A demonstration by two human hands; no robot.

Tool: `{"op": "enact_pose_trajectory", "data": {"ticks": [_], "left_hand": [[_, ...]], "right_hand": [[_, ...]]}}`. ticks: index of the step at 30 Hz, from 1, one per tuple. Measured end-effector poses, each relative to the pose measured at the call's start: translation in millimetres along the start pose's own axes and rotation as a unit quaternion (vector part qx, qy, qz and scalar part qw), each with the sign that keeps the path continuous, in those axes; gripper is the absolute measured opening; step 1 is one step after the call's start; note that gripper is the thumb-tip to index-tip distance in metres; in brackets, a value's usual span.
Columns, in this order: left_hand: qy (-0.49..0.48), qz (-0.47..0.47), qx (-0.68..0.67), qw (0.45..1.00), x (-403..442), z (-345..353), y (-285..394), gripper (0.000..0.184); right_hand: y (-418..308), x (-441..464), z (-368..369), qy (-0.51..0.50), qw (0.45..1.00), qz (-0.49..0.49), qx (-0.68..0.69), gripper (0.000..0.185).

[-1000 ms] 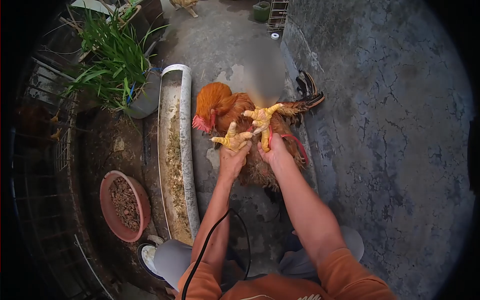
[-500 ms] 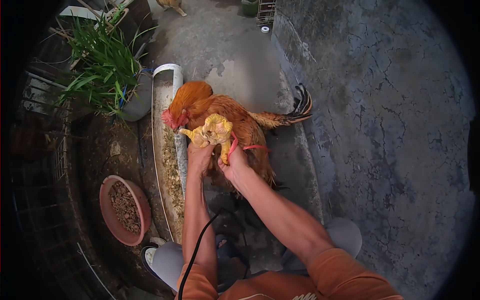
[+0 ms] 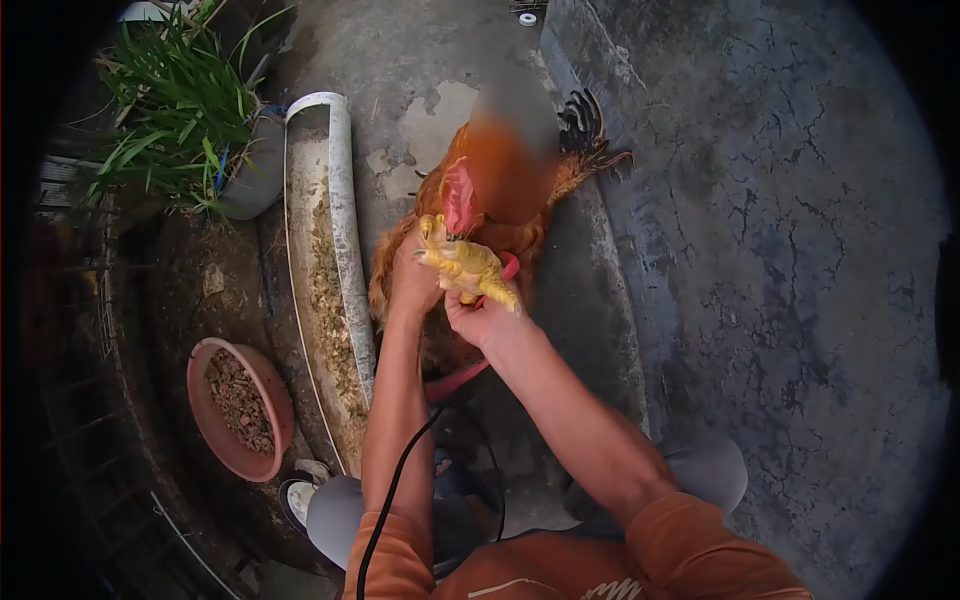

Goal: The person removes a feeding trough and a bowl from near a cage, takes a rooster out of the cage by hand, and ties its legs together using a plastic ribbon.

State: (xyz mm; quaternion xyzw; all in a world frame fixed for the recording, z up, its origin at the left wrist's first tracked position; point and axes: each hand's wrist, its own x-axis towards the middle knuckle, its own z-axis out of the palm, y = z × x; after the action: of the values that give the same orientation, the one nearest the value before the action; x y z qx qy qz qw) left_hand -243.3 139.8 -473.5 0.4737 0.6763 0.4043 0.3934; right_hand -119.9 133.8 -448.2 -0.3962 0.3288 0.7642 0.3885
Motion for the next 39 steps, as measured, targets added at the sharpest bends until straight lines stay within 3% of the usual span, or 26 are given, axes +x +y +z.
{"op": "enact_pose_trajectory", "data": {"ticks": [1, 2, 3, 7, 10, 12, 13, 15, 17, 18, 21, 23, 24, 25, 27, 29, 30, 32, 35, 38, 39], "left_hand": [[-0.008, -0.004, 0.021, 1.000, -2, 11, 11, 0.026], [-0.012, 0.025, -0.046, 0.999, 1, 27, 31, 0.031], [-0.018, 0.022, 0.066, 0.997, 1, 37, 45, 0.033], [-0.004, 0.007, 0.167, 0.986, 13, 92, 50, 0.033], [-0.005, -0.001, 0.196, 0.981, 4, 112, 60, 0.036], [-0.017, 0.034, 0.174, 0.984, -9, 117, 51, 0.035], [-0.029, 0.031, 0.170, 0.985, -18, 113, 51, 0.035], [-0.092, 0.005, 0.132, 0.987, -39, 111, 43, 0.036], [-0.102, 0.015, 0.117, 0.988, -64, 114, 30, 0.037], [-0.109, 0.030, 0.098, 0.989, -72, 115, 25, 0.038], [-0.102, 0.041, 0.091, 0.990, -75, 120, 41, 0.038], [-0.123, 0.016, 0.090, 0.988, -61, 125, 33, 0.037], [-0.148, 0.015, 0.040, 0.988, -53, 114, 42, 0.037], [-0.176, 0.026, 0.046, 0.983, -48, 113, 29, 0.035], [-0.209, 0.042, 0.049, 0.976, -37, 114, 24, 0.033], [-0.270, 0.020, -0.035, 0.962, -31, 104, 37, 0.026], [-0.240, 0.001, -0.075, 0.968, -27, 110, 25, 0.024], [-0.294, 0.019, -0.033, 0.955, -20, 94, 47, 0.023], [-0.325, -0.104, -0.284, 0.896, -11, 72, 52, 0.033], [-0.268, -0.109, -0.196, 0.937, -9, 59, 68, 0.036], [-0.269, -0.082, -0.222, 0.934, -7, 57, 66, 0.038]], "right_hand": [[-14, 2, -6, -0.007, 1.000, -0.008, 0.004, 0.025], [-27, 2, -10, -0.017, 1.000, -0.018, 0.011, 0.025], [-39, 5, -17, -0.010, 0.999, -0.036, 0.002, 0.025], [-113, 5, -50, -0.009, 0.989, 0.091, 0.115, 0.027], [-127, 4, -68, 0.006, 0.995, 0.101, 0.019, 0.032], [-121, 18, -101, -0.030, 0.998, 0.045, 0.014, 0.034], [-122, 19, -107, -0.026, 0.997, -0.013, -0.070, 0.035], [-138, 30, -138, -0.043, 0.996, 0.021, -0.077, 0.032], [-135, 26, -134, -0.026, 0.993, -0.049, -0.104, 0.031], [-137, 41, -148, -0.059, 0.992, -0.037, -0.104, 0.030], [-97, 4, -103, -0.009, 0.991, -0.073, -0.113, 0.028], [-102, 19, -128, 0.007, 0.992, -0.081, -0.094, 0.029], [-109, 26, -140, -0.014, 0.993, -0.086, -0.077, 0.029], [-117, 31, -153, -0.117, 0.990, -0.035, -0.069, 0.028], [-128, 30, -162, -0.220, 0.974, 0.009, -0.058, 0.028], [-87, -19, -95, 0.021, 0.993, -0.115, -0.021, 0.029], [-78, -11, -92, 0.019, 0.993, -0.113, -0.016, 0.029], [-68, 10, -87, -0.063, 0.966, -0.162, -0.194, 0.027], [-53, 0, -52, 0.041, 0.994, -0.087, 0.043, 0.028], [-41, 1, -32, 0.011, 0.989, -0.148, -0.019, 0.028], [-39, 8, -26, 0.027, 0.989, -0.142, -0.018, 0.025]]}}
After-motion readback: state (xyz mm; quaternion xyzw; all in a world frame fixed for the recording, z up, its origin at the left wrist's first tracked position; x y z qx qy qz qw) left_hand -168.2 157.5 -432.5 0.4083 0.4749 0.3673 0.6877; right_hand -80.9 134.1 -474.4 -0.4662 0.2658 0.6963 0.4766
